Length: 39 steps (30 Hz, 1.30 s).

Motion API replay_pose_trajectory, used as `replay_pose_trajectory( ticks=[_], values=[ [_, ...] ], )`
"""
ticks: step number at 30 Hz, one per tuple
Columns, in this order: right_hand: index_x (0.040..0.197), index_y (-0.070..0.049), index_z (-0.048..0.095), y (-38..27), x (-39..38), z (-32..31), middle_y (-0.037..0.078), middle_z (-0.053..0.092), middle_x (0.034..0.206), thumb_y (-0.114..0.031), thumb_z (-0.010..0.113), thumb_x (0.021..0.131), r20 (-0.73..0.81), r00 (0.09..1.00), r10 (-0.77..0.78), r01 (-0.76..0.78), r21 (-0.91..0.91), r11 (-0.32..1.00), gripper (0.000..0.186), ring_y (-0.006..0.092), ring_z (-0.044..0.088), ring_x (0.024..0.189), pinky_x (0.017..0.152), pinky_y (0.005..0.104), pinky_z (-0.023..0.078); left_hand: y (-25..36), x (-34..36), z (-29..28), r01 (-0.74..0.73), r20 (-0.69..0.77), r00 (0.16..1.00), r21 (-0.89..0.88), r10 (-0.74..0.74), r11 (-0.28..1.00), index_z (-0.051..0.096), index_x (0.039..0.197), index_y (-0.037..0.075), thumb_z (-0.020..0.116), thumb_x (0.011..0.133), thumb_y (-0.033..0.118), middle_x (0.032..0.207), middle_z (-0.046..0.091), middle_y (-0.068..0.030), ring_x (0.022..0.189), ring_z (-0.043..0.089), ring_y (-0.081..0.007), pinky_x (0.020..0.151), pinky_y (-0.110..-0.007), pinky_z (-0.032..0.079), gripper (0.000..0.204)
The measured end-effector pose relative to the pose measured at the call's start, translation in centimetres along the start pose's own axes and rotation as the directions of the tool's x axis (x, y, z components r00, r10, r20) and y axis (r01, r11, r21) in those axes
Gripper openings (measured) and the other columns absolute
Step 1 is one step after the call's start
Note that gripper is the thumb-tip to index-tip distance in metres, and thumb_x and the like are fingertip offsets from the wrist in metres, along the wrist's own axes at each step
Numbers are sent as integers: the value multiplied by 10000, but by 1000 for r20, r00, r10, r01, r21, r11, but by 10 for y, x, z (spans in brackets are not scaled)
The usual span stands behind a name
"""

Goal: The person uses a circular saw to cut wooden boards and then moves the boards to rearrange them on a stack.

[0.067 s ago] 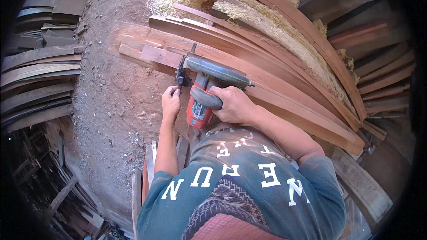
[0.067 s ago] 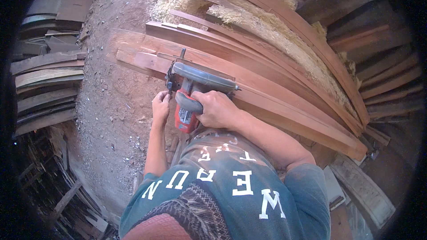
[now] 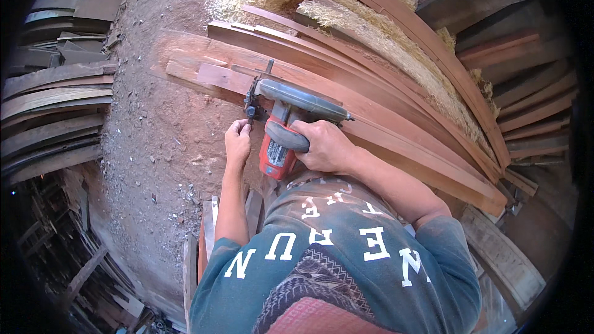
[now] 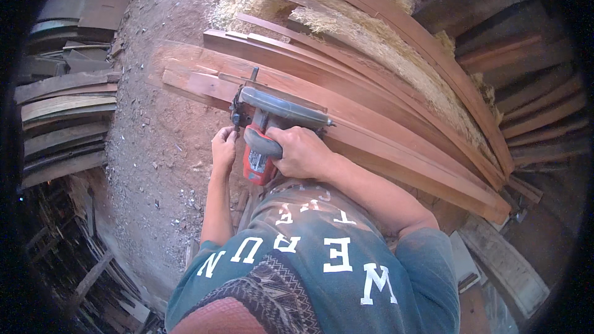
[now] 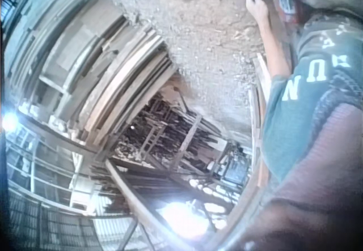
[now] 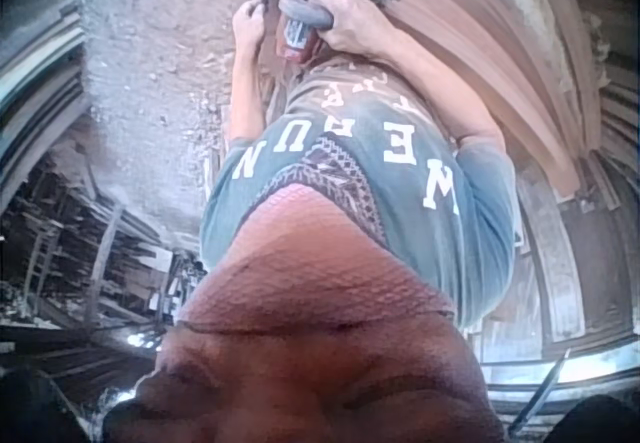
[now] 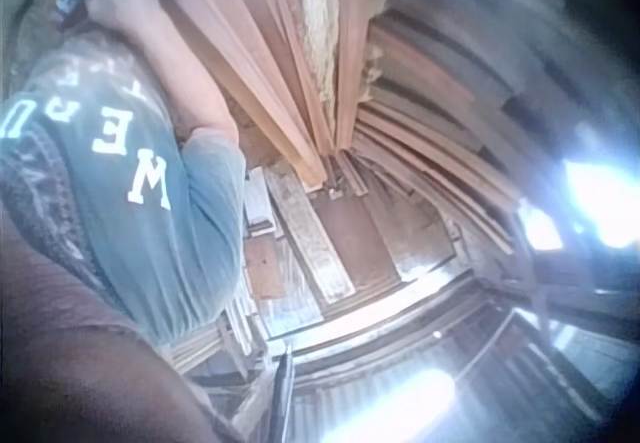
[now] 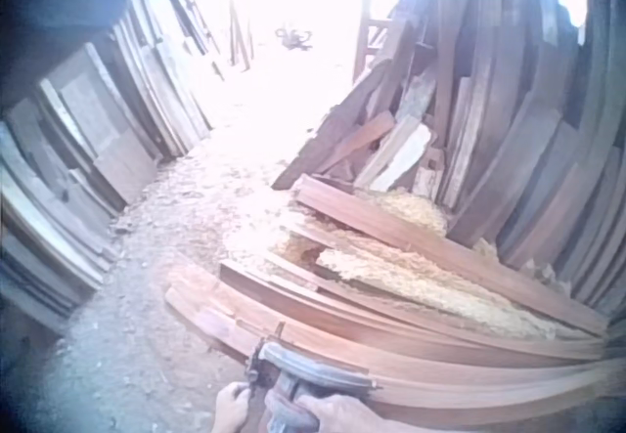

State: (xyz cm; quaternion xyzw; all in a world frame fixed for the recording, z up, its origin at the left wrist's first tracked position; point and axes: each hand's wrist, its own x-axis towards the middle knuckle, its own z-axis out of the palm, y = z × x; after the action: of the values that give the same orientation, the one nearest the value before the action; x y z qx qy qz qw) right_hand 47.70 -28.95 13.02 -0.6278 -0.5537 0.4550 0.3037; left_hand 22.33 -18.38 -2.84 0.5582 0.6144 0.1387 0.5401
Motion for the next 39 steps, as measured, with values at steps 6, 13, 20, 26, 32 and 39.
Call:
replay_pose_trajectory(
  ticks=[6,13,20,26,32,39],
  values=[
    [977,-28,650,-8,11,7,250,706,837,-82,737,787,-1,1000,-24,24,-18,1000,216,472,694,839,725,534,543,-13,12,-16,-10,14,1000,-20,11,1000,712,1130,-39,604,1025,44,994,733,-54,928,651,-133,877,-311,519,173],
    [968,-21,651,-16,26,16,258,699,822,-73,747,788,-13,999,-47,47,2,999,210,469,695,824,710,522,545,-6,20,-34,21,42,999,4,-21,1000,699,1175,-45,609,1030,60,1031,722,-59,972,651,-145,898,-314,516,199],
    [978,-30,659,-26,39,22,257,712,841,-80,734,776,11,1000,-1,1,20,1000,221,474,696,854,736,543,549,-9,30,-51,8,45,999,31,-9,999,703,1180,-47,612,1033,70,1035,727,-68,969,655,-149,898,-315,516,209],
    [976,-20,651,-35,51,28,259,710,836,-81,758,784,6,1000,-15,15,0,1000,228,475,694,832,719,535,548,-13,39,-66,19,50,999,1,-19,1000,697,1190,-48,610,1037,63,1044,733,-77,973,664,-156,907,-324,522,209],
    [976,-30,642,-42,61,34,255,706,827,-80,749,786,8,1000,-21,21,-7,1000,224,474,691,826,717,542,541,-18,47,-78,17,56,998,-27,-15,999,695,1188,-45,590,1042,40,1040,731,-75,971,662,-157,913,-328,520,199],
    [968,-33,634,-46,73,42,248,701,818,-80,746,793,5,999,-33,33,-21,999,213,469,691,823,713,538,530,-15,53,-90,-21,31,999,-14,22,1000,703,1137,-33,606,1034,75,1004,725,-59,937,634,-135,879,-314,502,178]
  ],
)
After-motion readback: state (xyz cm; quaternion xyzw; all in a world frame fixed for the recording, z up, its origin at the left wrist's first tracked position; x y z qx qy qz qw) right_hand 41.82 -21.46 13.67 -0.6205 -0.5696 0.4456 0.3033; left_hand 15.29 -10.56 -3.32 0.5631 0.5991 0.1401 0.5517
